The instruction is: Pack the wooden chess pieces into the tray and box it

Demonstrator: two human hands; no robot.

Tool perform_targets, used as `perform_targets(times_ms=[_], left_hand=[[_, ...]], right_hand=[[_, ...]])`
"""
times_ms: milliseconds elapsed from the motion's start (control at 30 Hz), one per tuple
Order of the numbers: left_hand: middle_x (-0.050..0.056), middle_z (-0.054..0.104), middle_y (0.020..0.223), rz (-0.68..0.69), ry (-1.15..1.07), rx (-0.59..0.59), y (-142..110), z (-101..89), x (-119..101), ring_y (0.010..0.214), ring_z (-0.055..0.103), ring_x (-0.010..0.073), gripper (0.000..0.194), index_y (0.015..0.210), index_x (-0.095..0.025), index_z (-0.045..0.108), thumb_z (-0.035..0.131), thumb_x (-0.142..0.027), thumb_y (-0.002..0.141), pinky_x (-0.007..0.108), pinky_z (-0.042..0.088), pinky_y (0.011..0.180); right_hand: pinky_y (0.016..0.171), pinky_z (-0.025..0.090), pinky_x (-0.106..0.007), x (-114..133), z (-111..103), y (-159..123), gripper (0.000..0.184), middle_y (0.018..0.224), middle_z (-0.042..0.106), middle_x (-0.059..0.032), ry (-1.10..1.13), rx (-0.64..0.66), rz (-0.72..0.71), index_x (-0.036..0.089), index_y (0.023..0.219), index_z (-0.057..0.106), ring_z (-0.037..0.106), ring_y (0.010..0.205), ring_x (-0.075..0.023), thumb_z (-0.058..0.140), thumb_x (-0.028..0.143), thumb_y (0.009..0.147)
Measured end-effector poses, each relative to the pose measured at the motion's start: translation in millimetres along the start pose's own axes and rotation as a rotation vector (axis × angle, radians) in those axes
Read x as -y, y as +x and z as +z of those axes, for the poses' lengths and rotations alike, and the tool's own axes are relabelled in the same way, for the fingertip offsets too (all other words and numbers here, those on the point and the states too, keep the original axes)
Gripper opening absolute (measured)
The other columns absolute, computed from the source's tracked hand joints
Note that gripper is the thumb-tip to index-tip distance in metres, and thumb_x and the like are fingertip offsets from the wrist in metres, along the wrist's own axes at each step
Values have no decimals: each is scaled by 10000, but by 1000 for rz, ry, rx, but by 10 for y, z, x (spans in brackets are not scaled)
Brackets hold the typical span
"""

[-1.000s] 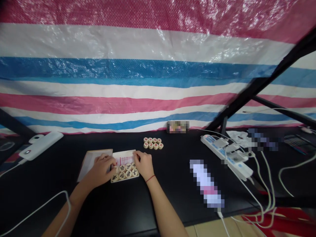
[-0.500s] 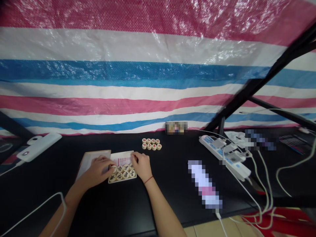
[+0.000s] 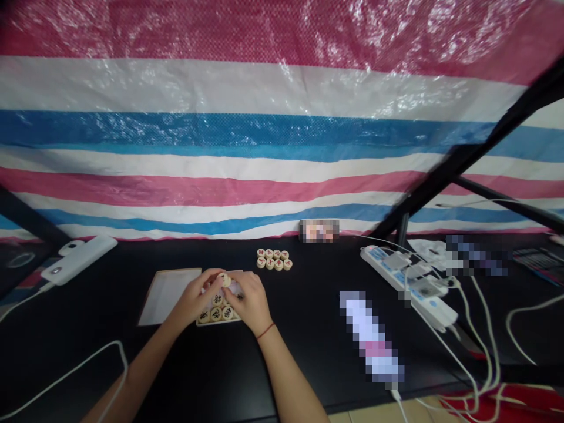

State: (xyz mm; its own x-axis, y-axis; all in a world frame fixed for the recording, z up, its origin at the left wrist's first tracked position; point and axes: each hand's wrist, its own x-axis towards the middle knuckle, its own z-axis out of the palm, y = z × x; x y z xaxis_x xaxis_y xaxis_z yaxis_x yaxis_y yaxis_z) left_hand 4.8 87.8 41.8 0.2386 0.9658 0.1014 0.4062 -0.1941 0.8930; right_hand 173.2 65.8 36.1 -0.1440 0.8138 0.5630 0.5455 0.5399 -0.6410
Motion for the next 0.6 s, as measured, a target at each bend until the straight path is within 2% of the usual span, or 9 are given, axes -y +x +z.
perform_targets(times_ms=[67, 200, 267, 367, 433, 500, 600], left_hand=[[48, 717, 1014, -54, -137, -12, 25, 100, -3, 932, 668, 204, 312, 1051, -221, 645, 541, -448, 865, 308, 523, 816], [74, 717, 1052, -139, -317, -210, 25, 184, 95, 1015, 673, 226, 366, 1081, -196, 627, 614, -442, 810, 340, 531, 890], [73, 725, 1041, -161, -365, -261, 11, 177, 146, 1019, 678, 226, 384, 1085, -196, 630, 637, -437, 787, 343, 540, 894], [70, 731, 1036, -165, -396, -276, -7, 163, 198, 1006, 685, 222, 339, 1017, -191, 663, 665, -412, 760, 338, 548, 899], [63, 731, 1044, -165, -388, -254, -16, 174, 219, 991, 691, 212, 338, 1040, -193, 667, 673, -376, 756, 333, 554, 900], [54, 728, 1040, -139, -338, -213, -29, 198, 229, 957, 700, 199, 364, 1111, -203, 649, 656, -343, 775, 328, 568, 875], [50, 716, 1052, -5, -146, -169, -61, 231, 216, 909, 703, 185, 333, 1135, -222, 640, 614, -301, 813, 324, 575, 843]], right_hand=[[828, 469, -336, -55, -30, -11, 185, 957, 702, -58, -24, -62, 37, 213, 1029, 645, 626, 893, -200, 594, 284, 866], [728, 471, -311, -324, -125, -69, 177, 838, 662, -61, -188, -164, 262, 170, 941, 644, 595, 760, -191, 588, 304, 840], [677, 450, -292, -467, -162, -107, 181, 769, 629, -48, -291, -120, 350, 163, 899, 650, 574, 712, -184, 583, 318, 833], [640, 411, -274, -590, -194, -150, 178, 711, 602, -28, -431, 7, 410, 169, 891, 664, 561, 679, -175, 576, 312, 831], [633, 401, -273, -584, -209, -152, 197, 725, 610, -32, -482, 38, 436, 169, 922, 668, 570, 693, -181, 573, 316, 832], [652, 414, -285, -506, -216, -127, 262, 770, 625, -46, -462, 7, 424, 160, 1009, 653, 584, 735, -196, 571, 343, 840], [707, 457, -297, -292, -176, -73, 338, 857, 646, -60, -230, -41, 330, 159, 1121, 604, 589, 766, -187, 567, 369, 859]])
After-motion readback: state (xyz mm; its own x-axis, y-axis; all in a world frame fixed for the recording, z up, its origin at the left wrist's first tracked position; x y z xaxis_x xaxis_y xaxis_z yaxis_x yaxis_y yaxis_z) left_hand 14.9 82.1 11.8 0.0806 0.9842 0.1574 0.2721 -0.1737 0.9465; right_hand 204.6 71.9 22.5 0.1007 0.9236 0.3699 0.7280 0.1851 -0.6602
